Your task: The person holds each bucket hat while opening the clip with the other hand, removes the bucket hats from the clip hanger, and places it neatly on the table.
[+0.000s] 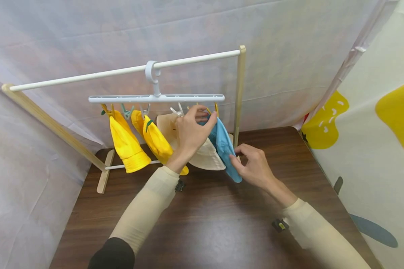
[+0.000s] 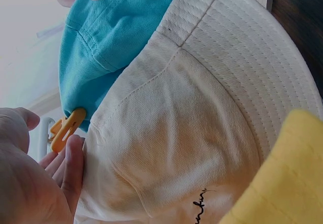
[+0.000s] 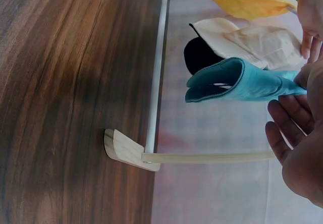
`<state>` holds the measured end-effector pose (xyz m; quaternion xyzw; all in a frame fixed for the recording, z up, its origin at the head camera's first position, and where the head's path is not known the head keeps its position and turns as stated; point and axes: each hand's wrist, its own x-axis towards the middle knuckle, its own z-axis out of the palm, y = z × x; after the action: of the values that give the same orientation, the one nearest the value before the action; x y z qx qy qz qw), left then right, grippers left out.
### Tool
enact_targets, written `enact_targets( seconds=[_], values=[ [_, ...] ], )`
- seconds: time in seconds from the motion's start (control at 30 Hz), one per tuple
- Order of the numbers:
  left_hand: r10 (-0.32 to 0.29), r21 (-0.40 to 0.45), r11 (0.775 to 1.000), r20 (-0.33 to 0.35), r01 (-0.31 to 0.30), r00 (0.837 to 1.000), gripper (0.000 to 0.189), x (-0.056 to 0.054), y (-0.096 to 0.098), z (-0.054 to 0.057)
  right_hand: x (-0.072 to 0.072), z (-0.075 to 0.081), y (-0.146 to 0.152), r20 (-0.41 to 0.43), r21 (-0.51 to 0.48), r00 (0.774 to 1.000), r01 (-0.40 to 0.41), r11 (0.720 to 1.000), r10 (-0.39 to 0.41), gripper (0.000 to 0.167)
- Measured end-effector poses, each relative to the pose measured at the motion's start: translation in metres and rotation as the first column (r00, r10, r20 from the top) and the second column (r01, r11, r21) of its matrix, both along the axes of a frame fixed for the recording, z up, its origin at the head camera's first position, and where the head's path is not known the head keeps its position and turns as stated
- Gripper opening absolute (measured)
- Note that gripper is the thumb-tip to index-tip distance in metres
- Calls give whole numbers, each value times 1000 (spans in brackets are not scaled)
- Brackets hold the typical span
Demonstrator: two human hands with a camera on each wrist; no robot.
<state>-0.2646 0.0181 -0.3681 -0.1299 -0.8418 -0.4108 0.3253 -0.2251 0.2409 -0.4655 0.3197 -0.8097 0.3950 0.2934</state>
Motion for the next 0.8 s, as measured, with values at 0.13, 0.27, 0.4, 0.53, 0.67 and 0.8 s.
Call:
enact_targets(
  seconds=[0.13, 0.27, 0.4, 0.53, 0.67, 0.8],
  values=[
    [30, -7, 1000, -15, -30, 999, 33, -1, 0, -1, 1, 0, -2, -1, -6, 1000, -23, 1000, 23, 12],
    [41, -17, 999, -29, -41, 999, 33, -2, 0, -2, 1, 0, -3, -13, -9, 999, -48, 999, 48, 14],
    [43, -30, 999, -32, -44, 999, 33, -3, 0, -3, 2, 0, -4, -20, -10, 996, -81, 997, 81, 16],
    [52, -38, 998, -26, -53, 998, 33, -3, 0, -2, 4, 1, -5, -7, -10, 994, -111, 994, 111, 16],
    [64, -43, 997, -30, -65, 997, 35, -3, 1, -1, 6, 1, -7, 9, -15, 990, -137, 990, 137, 18],
    [92, -71, 993, -43, -95, 995, 37, -4, 2, 0, 7, 1, -8, 16, -14, 988, -152, 988, 152, 18]
  ],
)
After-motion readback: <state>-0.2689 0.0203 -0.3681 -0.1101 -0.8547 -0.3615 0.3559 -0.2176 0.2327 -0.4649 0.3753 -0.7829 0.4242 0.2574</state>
